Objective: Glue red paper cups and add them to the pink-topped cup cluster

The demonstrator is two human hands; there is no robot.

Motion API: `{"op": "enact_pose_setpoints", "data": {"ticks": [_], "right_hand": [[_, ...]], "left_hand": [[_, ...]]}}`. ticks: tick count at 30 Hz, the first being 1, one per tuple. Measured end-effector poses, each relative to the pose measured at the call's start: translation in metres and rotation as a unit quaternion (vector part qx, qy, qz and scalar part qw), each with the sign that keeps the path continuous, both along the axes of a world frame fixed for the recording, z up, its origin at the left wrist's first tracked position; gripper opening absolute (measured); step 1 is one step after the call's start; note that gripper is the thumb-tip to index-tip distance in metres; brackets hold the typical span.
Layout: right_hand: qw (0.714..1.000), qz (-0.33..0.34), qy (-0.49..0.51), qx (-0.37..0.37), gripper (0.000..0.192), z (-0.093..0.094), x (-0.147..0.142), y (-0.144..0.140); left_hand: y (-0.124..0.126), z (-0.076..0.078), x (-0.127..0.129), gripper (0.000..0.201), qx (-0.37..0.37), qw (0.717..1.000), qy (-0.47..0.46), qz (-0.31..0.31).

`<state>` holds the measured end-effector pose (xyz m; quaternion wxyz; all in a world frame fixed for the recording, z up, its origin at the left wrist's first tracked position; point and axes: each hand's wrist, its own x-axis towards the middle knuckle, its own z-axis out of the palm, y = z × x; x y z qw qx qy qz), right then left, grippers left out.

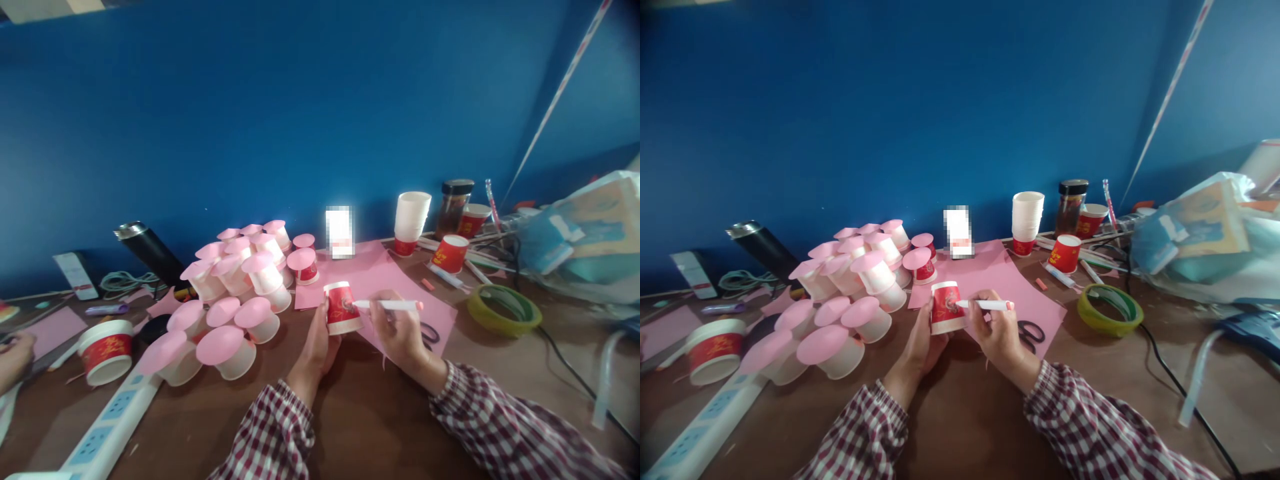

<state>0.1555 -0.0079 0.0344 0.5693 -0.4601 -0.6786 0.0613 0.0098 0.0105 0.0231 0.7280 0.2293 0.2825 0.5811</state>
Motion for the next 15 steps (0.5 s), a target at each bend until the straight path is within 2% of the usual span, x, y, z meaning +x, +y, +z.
{"op": "enact_pose_setpoints", "data": {"ticks": [10, 15], "right_hand": [[0.999, -0.032, -0.040, -0.002, 0.014, 0.0003, 0.0023, 0.0028], [0.999, -0.015, -0.025, -0.013, 0.015, 0.0006, 0.0015, 0.0009]], "left_hand": [[-0.0013, 0.0008, -0.0016, 0.028, -0.018, 1.000, -0.002, 0.000], [-0.0020, 0.0010, -0.0017, 0.029, -0.001, 1.000, -0.003, -0.003]]}}
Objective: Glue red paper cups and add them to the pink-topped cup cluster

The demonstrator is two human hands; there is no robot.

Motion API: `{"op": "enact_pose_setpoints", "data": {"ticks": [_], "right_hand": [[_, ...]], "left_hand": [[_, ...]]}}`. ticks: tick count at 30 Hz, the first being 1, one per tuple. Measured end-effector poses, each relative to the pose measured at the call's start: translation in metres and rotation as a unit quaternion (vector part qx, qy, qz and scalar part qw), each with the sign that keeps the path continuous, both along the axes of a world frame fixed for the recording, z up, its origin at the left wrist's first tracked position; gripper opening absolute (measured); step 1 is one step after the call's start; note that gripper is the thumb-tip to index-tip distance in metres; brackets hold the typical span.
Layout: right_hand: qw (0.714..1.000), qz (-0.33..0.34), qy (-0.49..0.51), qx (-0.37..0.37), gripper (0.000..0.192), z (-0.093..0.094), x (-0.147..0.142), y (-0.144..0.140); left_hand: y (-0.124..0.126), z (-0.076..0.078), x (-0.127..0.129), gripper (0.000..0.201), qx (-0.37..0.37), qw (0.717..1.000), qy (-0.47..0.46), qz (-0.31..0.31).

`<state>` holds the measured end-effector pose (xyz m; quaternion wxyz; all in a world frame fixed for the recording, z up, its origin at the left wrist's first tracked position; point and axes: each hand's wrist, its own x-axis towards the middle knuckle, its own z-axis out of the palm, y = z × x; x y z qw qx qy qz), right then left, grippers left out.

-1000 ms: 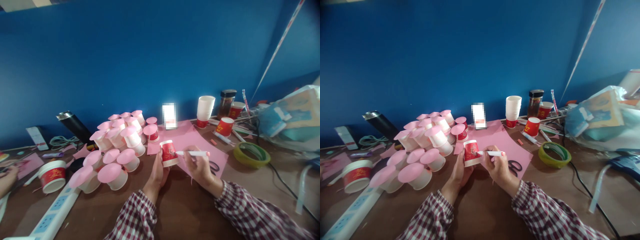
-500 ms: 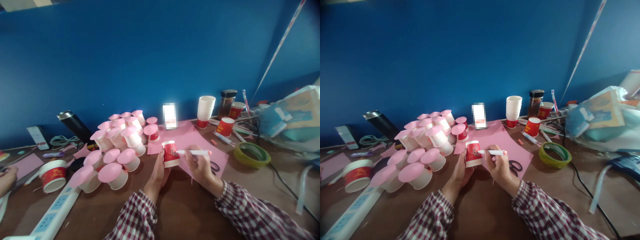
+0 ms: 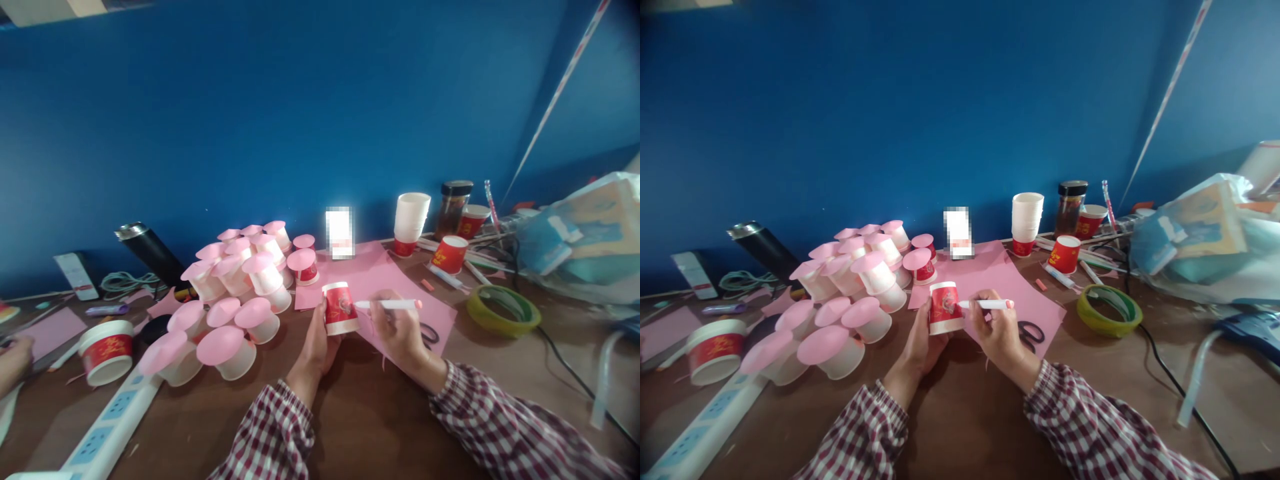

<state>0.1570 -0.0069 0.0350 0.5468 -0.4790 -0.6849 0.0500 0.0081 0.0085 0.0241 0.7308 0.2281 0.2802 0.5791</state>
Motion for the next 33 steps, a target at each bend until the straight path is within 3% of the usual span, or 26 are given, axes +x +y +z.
{"op": "enact_pose_setpoints", "data": {"ticks": [7, 14, 33], "right_hand": [[0.995, 0.079, 0.058, -0.028, 0.016, 0.0023, -0.0024, -0.0044], [0.996, 0.038, 0.081, -0.028, 0.015, -0.0049, -0.0015, 0.0002], [0.998, 0.031, 0.055, 0.004, 0.014, 0.0013, -0.0025, -0.0051]], "left_hand": [[0.0001, 0.0019, 0.0001, 0.028, -0.010, 1.000, -0.002, 0.007], [0.0003, 0.0002, 0.0000, 0.030, -0.015, 1.000, 0.006, 0.011], [0.0007, 0.0003, -0.0005, 0.029, 0.019, 1.000, 0.002, 0.001]]}}
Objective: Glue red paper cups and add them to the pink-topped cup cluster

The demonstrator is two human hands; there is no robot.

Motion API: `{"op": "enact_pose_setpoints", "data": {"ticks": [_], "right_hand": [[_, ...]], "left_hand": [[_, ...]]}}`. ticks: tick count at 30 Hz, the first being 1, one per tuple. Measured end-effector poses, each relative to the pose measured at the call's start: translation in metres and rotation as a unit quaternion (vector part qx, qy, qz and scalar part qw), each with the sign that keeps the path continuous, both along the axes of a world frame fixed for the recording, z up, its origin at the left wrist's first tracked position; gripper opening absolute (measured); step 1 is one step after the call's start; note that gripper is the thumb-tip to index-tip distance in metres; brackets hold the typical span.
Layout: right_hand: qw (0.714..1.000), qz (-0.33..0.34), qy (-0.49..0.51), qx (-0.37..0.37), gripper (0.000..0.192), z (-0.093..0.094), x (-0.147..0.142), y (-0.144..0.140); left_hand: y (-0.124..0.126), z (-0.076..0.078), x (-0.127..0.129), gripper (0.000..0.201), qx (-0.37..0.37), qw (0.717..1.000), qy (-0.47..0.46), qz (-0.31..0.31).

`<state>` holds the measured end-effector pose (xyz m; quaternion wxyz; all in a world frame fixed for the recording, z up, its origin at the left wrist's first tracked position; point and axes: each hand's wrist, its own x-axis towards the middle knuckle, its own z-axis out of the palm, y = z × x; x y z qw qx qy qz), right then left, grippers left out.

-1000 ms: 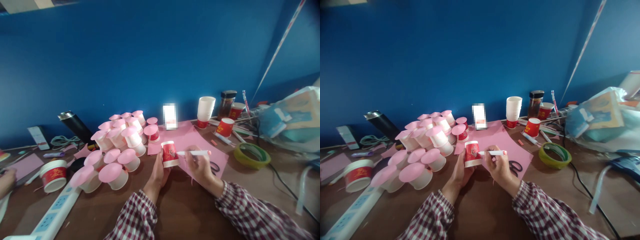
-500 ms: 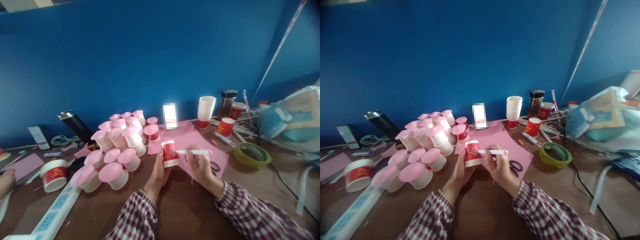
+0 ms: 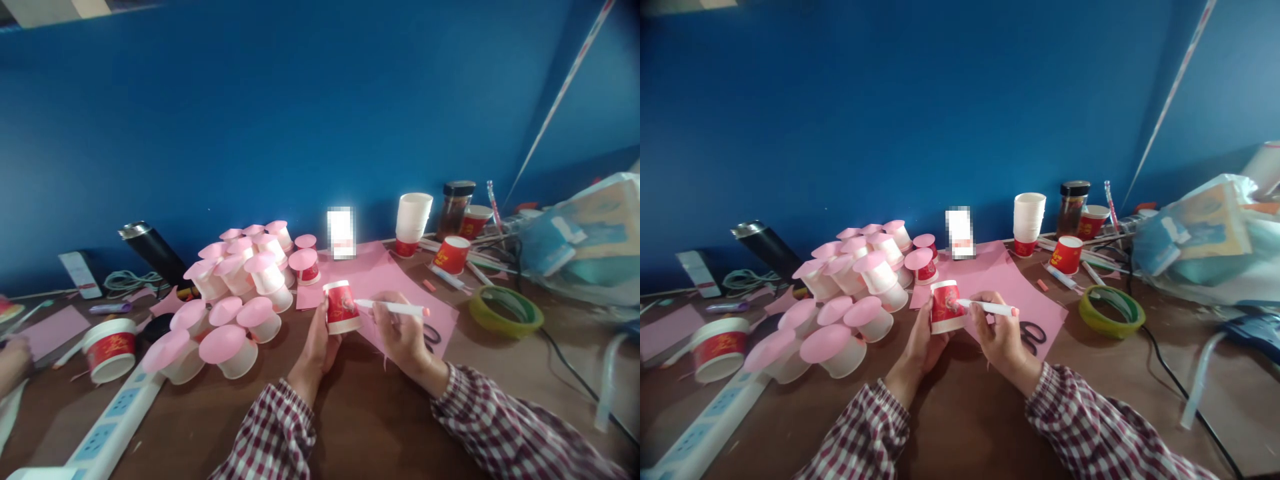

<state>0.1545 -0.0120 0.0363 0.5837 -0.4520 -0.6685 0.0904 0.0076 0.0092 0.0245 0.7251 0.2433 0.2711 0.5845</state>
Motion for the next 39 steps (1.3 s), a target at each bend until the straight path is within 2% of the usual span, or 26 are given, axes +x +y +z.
{"op": "enact_pose_setpoints", "data": {"ticks": [8, 17, 26, 31, 39], "right_hand": [[0.997, 0.031, -0.057, 0.043, 0.007, 0.0013, -0.0009, -0.0042], [0.998, 0.028, -0.060, 0.012, 0.010, 0.0025, -0.0018, -0.0065], [0.997, 0.009, -0.067, 0.022, 0.010, 0.0021, -0.0001, -0.0055], [0.997, 0.029, -0.071, 0.013, 0.011, 0.0023, -0.0004, -0.0067], [0.997, 0.030, -0.066, 0.030, 0.008, 0.0023, -0.0016, -0.0056]], "left_hand": [[0.0008, -0.0004, 0.0011, 0.031, 0.011, 1.000, 0.025, 0.006], [-0.0015, -0.0001, 0.0012, 0.041, 0.024, 0.999, 0.020, -0.009], [0.0000, 0.0037, 0.0024, 0.037, 0.014, 1.000, 0.008, 0.007], [0.0003, 0.0036, 0.0033, 0.042, -0.007, 1.000, 0.015, 0.001], [-0.0002, 0.0013, 0.0040, 0.040, 0.005, 1.000, 0.017, 0.013]]}}
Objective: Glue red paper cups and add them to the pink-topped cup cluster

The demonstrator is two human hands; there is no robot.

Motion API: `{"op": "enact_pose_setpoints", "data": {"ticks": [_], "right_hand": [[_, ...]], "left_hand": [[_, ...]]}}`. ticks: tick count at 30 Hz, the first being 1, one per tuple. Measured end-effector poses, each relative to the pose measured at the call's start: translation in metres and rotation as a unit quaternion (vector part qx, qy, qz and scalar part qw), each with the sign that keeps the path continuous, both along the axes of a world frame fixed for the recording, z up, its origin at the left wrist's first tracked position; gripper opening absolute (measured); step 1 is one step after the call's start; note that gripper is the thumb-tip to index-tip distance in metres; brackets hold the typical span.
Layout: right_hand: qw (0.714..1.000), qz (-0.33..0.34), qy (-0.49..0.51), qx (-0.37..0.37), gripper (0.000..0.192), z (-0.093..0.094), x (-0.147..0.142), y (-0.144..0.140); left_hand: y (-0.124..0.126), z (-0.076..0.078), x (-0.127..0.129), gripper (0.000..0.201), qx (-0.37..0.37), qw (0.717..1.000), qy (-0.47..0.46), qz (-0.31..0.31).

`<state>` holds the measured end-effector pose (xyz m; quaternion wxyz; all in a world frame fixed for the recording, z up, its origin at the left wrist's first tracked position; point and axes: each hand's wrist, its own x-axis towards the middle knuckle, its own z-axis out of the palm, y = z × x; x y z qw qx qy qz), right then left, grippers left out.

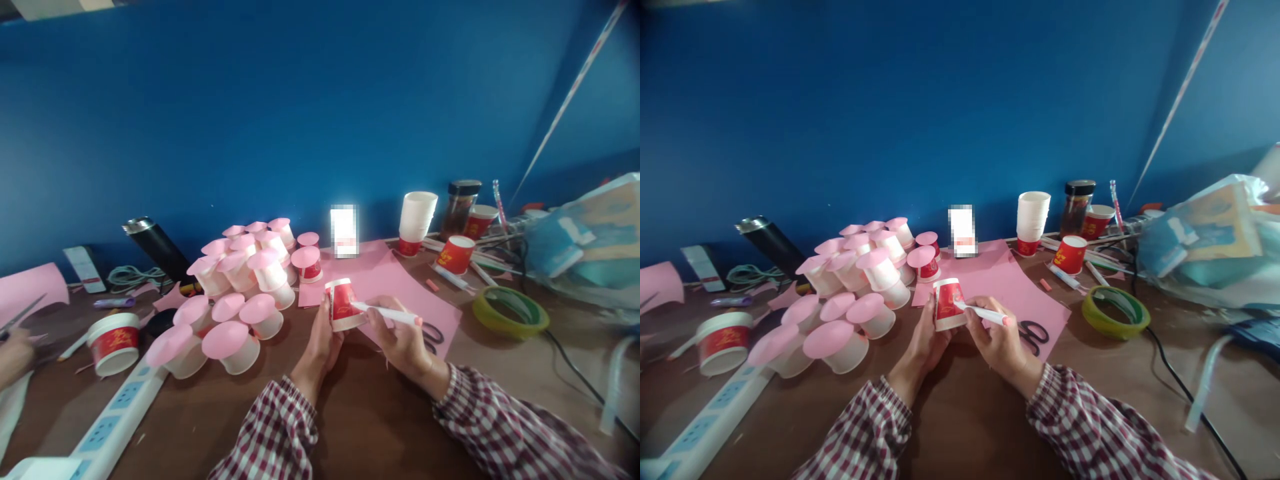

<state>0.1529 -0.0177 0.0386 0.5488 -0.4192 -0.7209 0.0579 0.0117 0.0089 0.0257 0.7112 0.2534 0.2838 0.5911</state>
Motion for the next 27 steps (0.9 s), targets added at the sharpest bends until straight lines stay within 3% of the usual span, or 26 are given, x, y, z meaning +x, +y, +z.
{"op": "enact_pose_setpoints", "data": {"ticks": [9, 15, 21, 27], "right_hand": [[1.000, 0.002, 0.015, -0.002, 0.010, -0.0043, 0.0001, 0.0026], [1.000, -0.004, 0.016, -0.001, 0.009, -0.0047, 0.0004, 0.0020], [1.000, -0.007, 0.018, 0.002, 0.009, -0.0032, -0.0003, 0.0021], [1.000, -0.004, 0.018, 0.009, 0.012, -0.0018, -0.0002, 0.0026]], "left_hand": [[-0.0026, -0.0009, -0.0006, 0.040, 0.027, 0.999, 0.022, 0.002], [-0.0051, -0.0055, -0.0002, 0.044, 0.069, 0.992, 0.104, 0.027], [-0.0074, -0.0006, -0.0025, 0.045, 0.112, 0.958, 0.258, 0.046], [-0.0064, -0.0057, -0.0044, 0.049, 0.113, 0.934, 0.335, 0.059]]}}
